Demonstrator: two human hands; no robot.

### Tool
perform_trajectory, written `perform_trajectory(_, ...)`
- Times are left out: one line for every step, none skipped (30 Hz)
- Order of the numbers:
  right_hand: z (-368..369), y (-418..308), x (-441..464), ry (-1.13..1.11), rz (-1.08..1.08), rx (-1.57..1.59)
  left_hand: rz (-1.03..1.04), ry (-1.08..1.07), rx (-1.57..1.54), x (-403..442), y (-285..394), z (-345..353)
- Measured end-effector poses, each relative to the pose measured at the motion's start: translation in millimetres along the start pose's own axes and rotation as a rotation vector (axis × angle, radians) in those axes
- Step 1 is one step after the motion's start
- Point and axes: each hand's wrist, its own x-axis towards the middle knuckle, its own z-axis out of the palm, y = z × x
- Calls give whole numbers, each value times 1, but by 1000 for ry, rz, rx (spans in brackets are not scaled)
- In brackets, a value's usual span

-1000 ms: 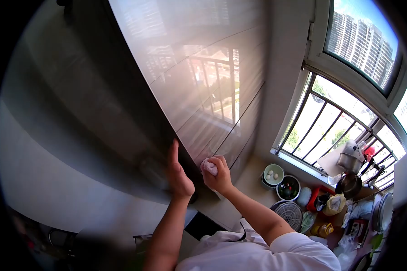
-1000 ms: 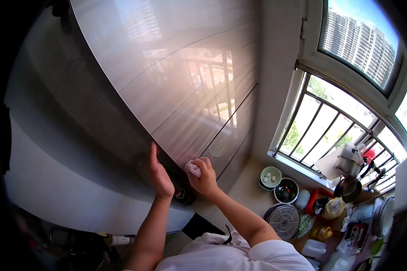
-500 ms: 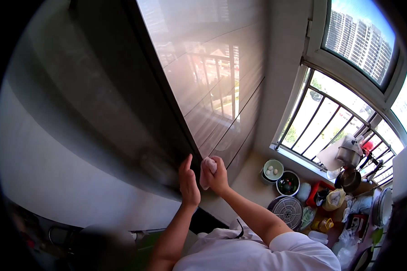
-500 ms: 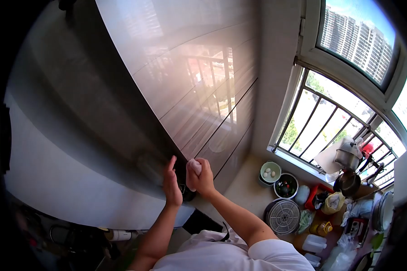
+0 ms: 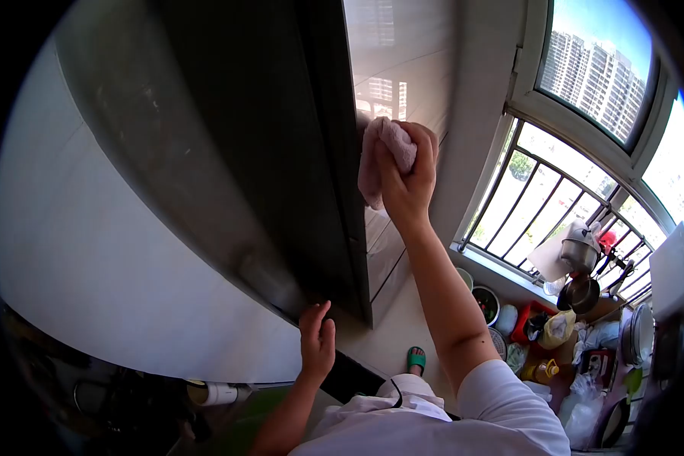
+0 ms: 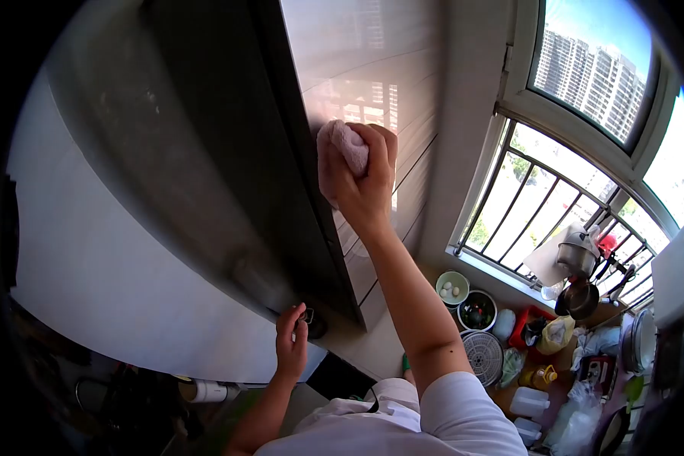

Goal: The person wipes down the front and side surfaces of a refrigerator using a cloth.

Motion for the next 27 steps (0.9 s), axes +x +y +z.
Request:
perform_trajectory(7, -3, 14, 12, 24, -44, 60, 8, 41, -3, 0, -4)
perform_trajectory(12, -1, 13, 10, 21, -46, 61, 8, 36, -6, 0, -8)
perform_trajectory(16, 5, 9, 31, 133, -34, 69, 18, 40, -10, 1, -12)
perform_trajectory(18, 12, 3, 51, 243, -22, 78, 29, 42, -14, 1, -14)
perform_trajectory(15, 13, -14, 47, 239, -45, 81, 30, 34, -18, 1, -15)
perform_trajectory(10, 19, -36, 41, 278, -75, 41, 39, -21, -23, 0, -15)
perform_trajectory(5, 26, -59, 13, 293, -123, 4, 53, -77, -25, 0, -14)
perform_trajectory(-1, 28, -77, -15, 349, -169, 8, 65, -85, -27, 1, -14)
perform_trajectory(-5, 28, -84, -35, 424, -211, 28, 64, -63, -29, 1, -15)
perform_trajectory(-7, 34, -84, -35, 395, -222, 46, 66, -38, -31, 2, -15)
perform_trajectory(-9, 41, -83, -35, 367, -231, 43, 81, -39, -33, 4, -14)
perform_trajectory(-6, 43, -68, -16, 362, -185, 40, 85, -28, -35, 8, -14)
perform_trajectory(0, 42, -45, 4, 361, -137, 36, 89, -14, -37, 11, -13)
perform_trajectory(4, 31, -19, -9, 333, -139, 28, 102, -8, -39, 12, -9)
perform_trajectory(7, 14, 4, -24, 260, -112, 17, 107, -33, -41, 14, -5)
perform_trajectory(11, 1, 18, -27, 207, -119, 3, 110, -56, -43, 16, -2)
perform_trajectory(14, -6, 21, -30, 157, -128, -12, 116, -48, -46, 20, 2)
perform_trajectory(14, -2, 11, -41, 169, -123, -29, 110, -54, -48, 25, 7)
perform_trajectory(12, 8, -5, -36, 179, -130, -44, 104, -62, -48, 30, 11)
perform_trajectory(7, 18, -21, -30, 186, -137, -1, 99, 19, -49, 33, 15)
perform_trajectory(-2, 26, -42, -75, 248, -160, -12, 106, 19, -51, 38, 20)
perform_trajectory(-15, 38, -63, -146, 262, -205, -20, 103, 7, -54, 42, 24)
perform_trajectory(-28, 47, -80, -241, 344, -224, -26, 102, -4, -58, 46, 28)
perform_trajectory(-41, 54, -96, -336, 426, -243, -34, 113, 2, -62, 50, 31)
perform_trajectory(-52, 60, -111, -394, 439, -246, -53, 102, 1, -67, 53, 34)
perform_trajectory(-61, 63, -125, -460, 430, -201, -69, 96, 3, -70, 55, 37)
perform_trajectory(-67, 54, -135, -522, 557, -159, -74, 118, 17, -74, 60, 38)
